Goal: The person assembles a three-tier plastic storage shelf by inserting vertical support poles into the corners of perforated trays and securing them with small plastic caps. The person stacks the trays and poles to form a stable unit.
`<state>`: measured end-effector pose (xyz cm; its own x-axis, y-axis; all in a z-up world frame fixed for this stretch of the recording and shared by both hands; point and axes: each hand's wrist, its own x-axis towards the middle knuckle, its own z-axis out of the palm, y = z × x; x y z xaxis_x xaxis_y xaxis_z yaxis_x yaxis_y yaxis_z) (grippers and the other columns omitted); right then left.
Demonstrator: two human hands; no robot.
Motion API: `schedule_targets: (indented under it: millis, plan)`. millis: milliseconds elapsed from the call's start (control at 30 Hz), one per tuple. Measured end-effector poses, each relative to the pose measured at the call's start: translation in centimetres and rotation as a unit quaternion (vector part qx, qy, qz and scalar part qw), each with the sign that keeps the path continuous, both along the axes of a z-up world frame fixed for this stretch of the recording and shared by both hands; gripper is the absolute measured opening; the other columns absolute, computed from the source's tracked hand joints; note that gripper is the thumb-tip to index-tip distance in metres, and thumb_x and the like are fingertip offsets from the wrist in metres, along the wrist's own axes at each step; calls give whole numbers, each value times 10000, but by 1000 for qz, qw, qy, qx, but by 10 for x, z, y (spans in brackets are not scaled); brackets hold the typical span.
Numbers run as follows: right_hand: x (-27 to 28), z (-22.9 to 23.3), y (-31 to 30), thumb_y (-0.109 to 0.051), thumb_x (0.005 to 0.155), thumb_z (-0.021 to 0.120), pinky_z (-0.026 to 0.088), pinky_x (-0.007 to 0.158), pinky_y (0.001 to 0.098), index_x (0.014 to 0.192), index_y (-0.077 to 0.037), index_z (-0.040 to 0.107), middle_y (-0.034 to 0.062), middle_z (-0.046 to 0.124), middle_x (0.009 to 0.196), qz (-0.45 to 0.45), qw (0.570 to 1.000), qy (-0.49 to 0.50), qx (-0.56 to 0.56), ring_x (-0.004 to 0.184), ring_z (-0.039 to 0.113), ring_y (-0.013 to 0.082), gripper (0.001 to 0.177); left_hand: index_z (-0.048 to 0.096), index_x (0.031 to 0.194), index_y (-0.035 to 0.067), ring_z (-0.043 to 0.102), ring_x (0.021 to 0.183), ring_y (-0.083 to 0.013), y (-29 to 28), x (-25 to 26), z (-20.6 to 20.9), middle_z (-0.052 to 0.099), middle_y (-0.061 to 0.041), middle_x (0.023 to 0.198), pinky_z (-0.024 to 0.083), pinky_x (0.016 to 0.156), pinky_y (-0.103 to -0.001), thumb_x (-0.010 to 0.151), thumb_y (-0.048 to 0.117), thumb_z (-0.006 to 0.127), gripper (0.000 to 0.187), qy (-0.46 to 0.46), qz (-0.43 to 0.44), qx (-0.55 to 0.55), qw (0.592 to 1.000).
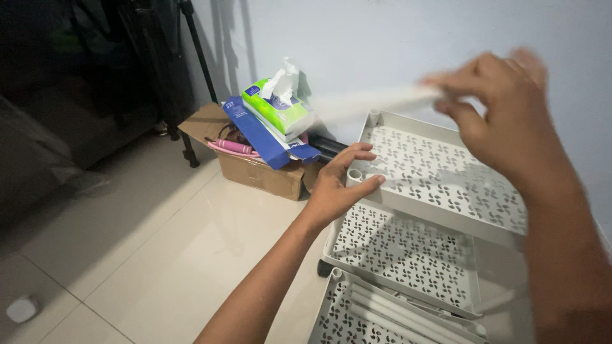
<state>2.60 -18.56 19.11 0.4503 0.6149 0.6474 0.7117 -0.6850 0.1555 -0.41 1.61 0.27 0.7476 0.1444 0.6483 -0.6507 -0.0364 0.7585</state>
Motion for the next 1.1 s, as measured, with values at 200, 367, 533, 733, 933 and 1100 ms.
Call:
schedule_targets:
  millis: [200, 367, 533, 733, 933, 1100]
  plan:
    - [37, -32, -44, -252, 1029, 715, 22, 1340, 626, 1054, -451, 774, -76, 703, 1085, -96, 982, -122, -108, 1281, 580, 170, 209, 668, 1129, 51, 608, 1223, -175, -3, -6, 2, 571, -74, 1460, 528, 969, -319, 833, 184, 810, 355, 52, -8, -25, 998]
    - [69, -25, -69, -226, 1108, 703, 6, 1379, 552, 1105, -482, 722, -127, 649, 1094, -108, 962, -216, -130, 1288, 539, 121, 256, 700, 1077, 38, 549, 1350, -191, -2, -5, 5, 556, -89, 1495, 458, 1093, -335, 893, 180, 799, 253, 1, -19, -14, 1000]
    - [78, -3, -62, -177, 1073, 655, 88, 1375, 474, 1128, -476, 710, -145, 623, 1116, -56, 919, -343, -187, 1259, 529, 73, 309, 714, 1032, 46, 554, 1330, -185, -1, -10, 7, 566, -71, 1469, 457, 1073, -326, 877, 232, 774, 249, 42, 4, 9, 999]
    - [12, 55, 6, -206, 1047, 659, 276, 1131, 342, 1097, -409, 746, -129, 654, 1073, 50, 856, -447, -254, 1145, 566, 62, 227, 669, 1041, 41, 555, 1329, -187, -2, -12, 7, 574, -77, 1432, 442, 1100, -315, 919, 216, 740, 225, 21, 2, 10, 1000]
    - [-29, 72, 69, -268, 818, 729, 318, 1131, 401, 863, -366, 793, -150, 696, 956, 123, 820, -451, -331, 1136, 626, 75, 126, 648, 1021, 5, 566, 1308, -187, -4, -8, 3, 586, -88, 1435, 448, 1076, -309, 946, 198, 724, 221, 3, 35, 39, 999]
    - [-39, 68, 69, -202, 884, 752, 178, 1288, 476, 995, -375, 808, -87, 681, 1150, 109, 854, -428, -275, 1278, 564, 112, 212, 609, 1301, -1, 566, 1197, -206, -3, -6, 1, 563, -107, 1424, 468, 1017, -305, 980, 209, 635, 385, 39, 12, 5, 999]
